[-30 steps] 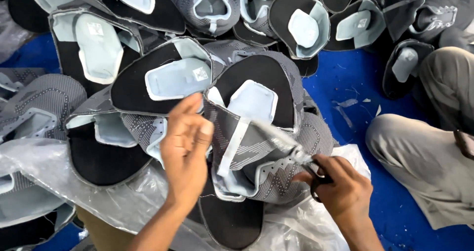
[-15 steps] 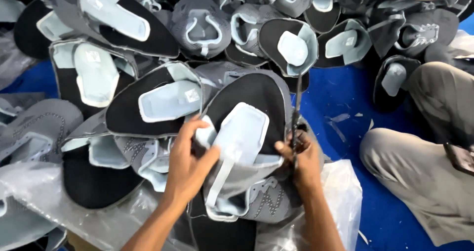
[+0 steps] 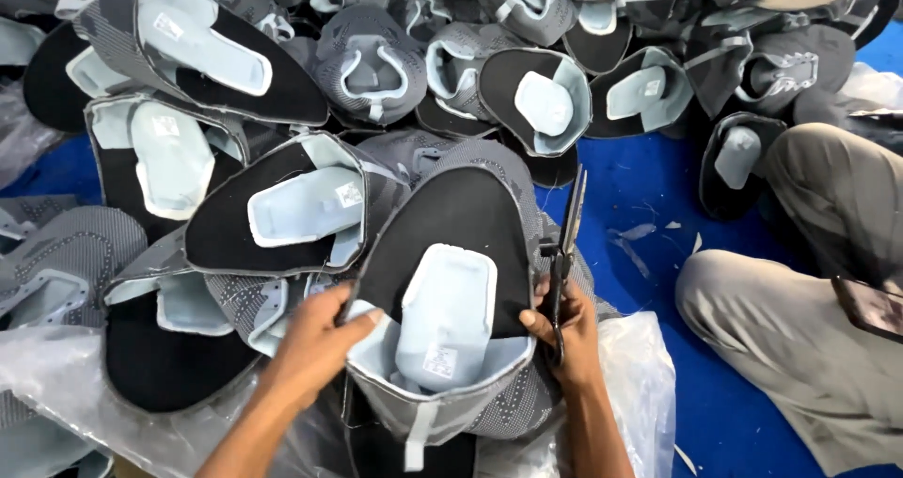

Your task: The person trims excess fabric and thread from grey shoe uppers using a pair of scissors.

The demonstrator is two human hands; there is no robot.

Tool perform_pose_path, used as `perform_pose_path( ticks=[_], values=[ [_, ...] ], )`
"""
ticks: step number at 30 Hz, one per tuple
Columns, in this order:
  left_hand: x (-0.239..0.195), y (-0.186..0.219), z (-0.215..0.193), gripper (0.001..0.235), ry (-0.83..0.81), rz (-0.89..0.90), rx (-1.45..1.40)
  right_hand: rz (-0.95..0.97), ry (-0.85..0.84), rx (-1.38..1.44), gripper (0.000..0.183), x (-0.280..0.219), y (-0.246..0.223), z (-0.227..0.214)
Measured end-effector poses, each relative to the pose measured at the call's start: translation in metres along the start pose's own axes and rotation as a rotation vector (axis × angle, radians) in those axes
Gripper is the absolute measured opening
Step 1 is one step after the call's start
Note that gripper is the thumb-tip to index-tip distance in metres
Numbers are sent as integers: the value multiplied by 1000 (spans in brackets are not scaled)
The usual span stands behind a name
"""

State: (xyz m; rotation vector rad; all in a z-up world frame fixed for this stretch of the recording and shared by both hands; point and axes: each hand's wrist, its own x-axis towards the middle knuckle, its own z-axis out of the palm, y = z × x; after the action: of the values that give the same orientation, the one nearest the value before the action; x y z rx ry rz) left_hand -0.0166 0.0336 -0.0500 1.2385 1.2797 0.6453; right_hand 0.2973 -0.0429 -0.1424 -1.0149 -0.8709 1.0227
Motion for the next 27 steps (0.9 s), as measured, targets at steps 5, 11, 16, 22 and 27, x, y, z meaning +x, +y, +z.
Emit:
perform_pose_path(
  ticks=[5, 11, 16, 22, 27],
  values=[
    [-45, 69, -42, 21, 217, 419, 275, 9, 14, 188, 49, -8, -15, 5],
    [-14, 63, -27, 32, 366, 1021, 62, 51, -83, 361, 62, 13, -39, 29],
    [0, 18, 3, 32, 378, 903, 80, 163, -16, 169, 48, 21, -29, 56],
    [-40, -33, 24, 50, 436, 461, -719, 259, 10, 204, 46, 7, -40, 70],
    [-40, -84, 31, 52, -142, 222, -1252, 204, -46, 181, 48, -3, -39, 75]
  ],
)
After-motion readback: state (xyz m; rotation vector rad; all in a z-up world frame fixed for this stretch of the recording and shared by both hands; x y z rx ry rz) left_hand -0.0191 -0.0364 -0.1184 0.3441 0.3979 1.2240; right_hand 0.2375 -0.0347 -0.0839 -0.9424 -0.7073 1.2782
